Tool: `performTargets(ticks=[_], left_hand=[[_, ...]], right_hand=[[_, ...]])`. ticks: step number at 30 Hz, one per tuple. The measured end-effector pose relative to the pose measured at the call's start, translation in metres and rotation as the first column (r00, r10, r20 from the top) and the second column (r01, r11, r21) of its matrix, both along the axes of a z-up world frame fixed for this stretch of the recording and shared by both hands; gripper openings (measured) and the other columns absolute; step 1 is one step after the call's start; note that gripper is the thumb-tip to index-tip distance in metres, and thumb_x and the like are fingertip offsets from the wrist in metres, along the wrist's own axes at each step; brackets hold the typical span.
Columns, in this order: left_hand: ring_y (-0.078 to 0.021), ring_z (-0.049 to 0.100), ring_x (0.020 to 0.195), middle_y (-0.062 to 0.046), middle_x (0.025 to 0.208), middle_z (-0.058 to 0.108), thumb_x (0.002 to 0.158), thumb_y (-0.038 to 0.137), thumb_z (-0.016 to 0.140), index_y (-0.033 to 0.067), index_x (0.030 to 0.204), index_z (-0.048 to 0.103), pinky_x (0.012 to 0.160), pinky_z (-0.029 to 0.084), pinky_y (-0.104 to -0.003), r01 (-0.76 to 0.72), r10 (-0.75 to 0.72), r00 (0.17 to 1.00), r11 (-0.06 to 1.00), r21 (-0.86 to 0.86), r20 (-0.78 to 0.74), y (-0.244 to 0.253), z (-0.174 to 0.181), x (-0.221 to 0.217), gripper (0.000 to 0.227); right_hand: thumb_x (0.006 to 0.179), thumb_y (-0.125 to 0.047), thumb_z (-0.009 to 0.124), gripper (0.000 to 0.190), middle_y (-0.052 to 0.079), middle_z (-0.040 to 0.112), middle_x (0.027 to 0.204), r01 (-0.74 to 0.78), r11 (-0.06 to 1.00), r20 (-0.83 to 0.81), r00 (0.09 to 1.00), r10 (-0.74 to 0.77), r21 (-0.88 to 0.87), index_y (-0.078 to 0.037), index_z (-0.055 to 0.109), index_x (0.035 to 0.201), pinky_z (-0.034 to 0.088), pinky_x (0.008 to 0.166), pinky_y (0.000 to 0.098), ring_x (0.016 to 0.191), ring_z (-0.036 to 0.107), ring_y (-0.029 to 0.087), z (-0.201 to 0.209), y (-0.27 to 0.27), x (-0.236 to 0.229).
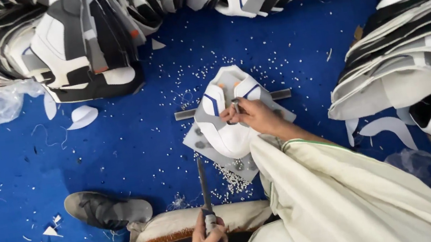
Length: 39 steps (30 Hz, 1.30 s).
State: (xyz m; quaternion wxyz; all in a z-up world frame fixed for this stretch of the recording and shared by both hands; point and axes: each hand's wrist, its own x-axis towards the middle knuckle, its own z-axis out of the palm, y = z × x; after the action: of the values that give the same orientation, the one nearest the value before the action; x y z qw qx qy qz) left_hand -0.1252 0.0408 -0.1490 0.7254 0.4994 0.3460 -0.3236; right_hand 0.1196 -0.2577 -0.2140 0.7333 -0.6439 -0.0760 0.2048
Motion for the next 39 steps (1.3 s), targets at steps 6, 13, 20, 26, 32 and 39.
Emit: performTargets(ticks=[6, 13, 20, 26, 32, 39], left_hand=[[-0.0225, 0.067, 0.081, -0.009, 0.099, 0.069, 0.066, 0.004, 0.074, 0.0054, 0.151, 0.039, 0.076, 0.056, -0.034, 0.103, -0.357, 0.871, 0.804, 0.586, 0.337, -0.053, 0.078, 0.047, 0.092], [-0.0297, 0.071, 0.094, -0.015, 0.108, 0.067, 0.060, 0.009, 0.074, -0.0008, 0.144, 0.041, 0.086, 0.054, -0.039, -0.299, -0.550, 0.512, 0.605, 0.738, 0.659, -0.070, 0.167, 0.088, 0.091], [-0.0295, 0.070, 0.064, -0.013, 0.072, 0.067, 0.065, 0.014, 0.082, 0.0045, 0.085, 0.058, 0.060, 0.056, -0.038, -0.008, -0.547, 0.698, 0.640, 0.769, 0.462, -0.085, 0.053, 0.097, 0.033], [-0.0207, 0.072, 0.062, -0.012, 0.069, 0.071, 0.066, 0.016, 0.084, 0.0037, 0.085, 0.059, 0.059, 0.057, -0.032, -0.021, -0.493, 0.756, 0.638, 0.770, 0.430, -0.087, 0.111, 0.098, 0.034], [-0.0164, 0.058, 0.048, -0.006, 0.059, 0.061, 0.062, 0.014, 0.083, 0.0027, 0.085, 0.057, 0.050, 0.048, -0.027, -0.179, -0.421, 0.651, 0.723, 0.667, 0.632, -0.079, 0.170, 0.107, 0.036], [-0.0226, 0.056, 0.061, -0.004, 0.070, 0.057, 0.062, 0.005, 0.064, 0.0101, 0.080, 0.047, 0.058, 0.044, -0.034, -0.295, -0.468, 0.325, 0.776, 0.558, 0.822, -0.075, 0.120, 0.103, 0.025]], right_hand=[[0.092, 0.008, 0.060, 0.018, 0.011, 0.076, 0.116, 0.052, 0.970, 0.194, 0.981, -0.005, -0.238, 0.002, 0.060, 0.108, 0.058, 0.087, 0.0274, 0.109, 0.075, 0.018, 0.039, 0.005, -0.006], [0.095, 0.005, 0.062, 0.035, 0.012, 0.076, 0.120, 0.010, 0.952, 0.333, 0.938, 0.097, -0.305, -0.001, 0.063, 0.129, 0.059, 0.091, 0.0291, 0.105, 0.074, 0.019, 0.030, 0.000, -0.013], [0.098, 0.003, 0.056, 0.036, 0.013, 0.072, 0.127, 0.033, 0.965, 0.380, 0.922, 0.071, -0.260, -0.002, 0.064, 0.133, 0.057, 0.097, 0.0341, 0.116, 0.069, 0.024, 0.001, -0.008, -0.021], [0.107, -0.009, 0.055, 0.016, 0.015, 0.075, 0.114, 0.186, 0.982, -0.091, 0.979, -0.182, 0.037, 0.002, 0.065, 0.112, 0.060, 0.092, 0.0333, 0.104, 0.072, 0.022, 0.002, -0.004, 0.004], [0.101, -0.003, 0.056, 0.005, 0.013, 0.075, 0.112, 0.113, 0.990, -0.087, 0.991, -0.106, 0.084, -0.001, 0.058, 0.096, 0.061, 0.090, 0.0309, 0.106, 0.074, 0.020, -0.003, -0.005, 0.024], [0.097, 0.004, 0.059, 0.018, 0.009, 0.077, 0.111, 0.121, 0.956, 0.272, 0.961, -0.046, -0.266, 0.002, 0.069, 0.112, 0.058, 0.085, 0.0302, 0.100, 0.074, 0.016, 0.038, 0.002, -0.003]])
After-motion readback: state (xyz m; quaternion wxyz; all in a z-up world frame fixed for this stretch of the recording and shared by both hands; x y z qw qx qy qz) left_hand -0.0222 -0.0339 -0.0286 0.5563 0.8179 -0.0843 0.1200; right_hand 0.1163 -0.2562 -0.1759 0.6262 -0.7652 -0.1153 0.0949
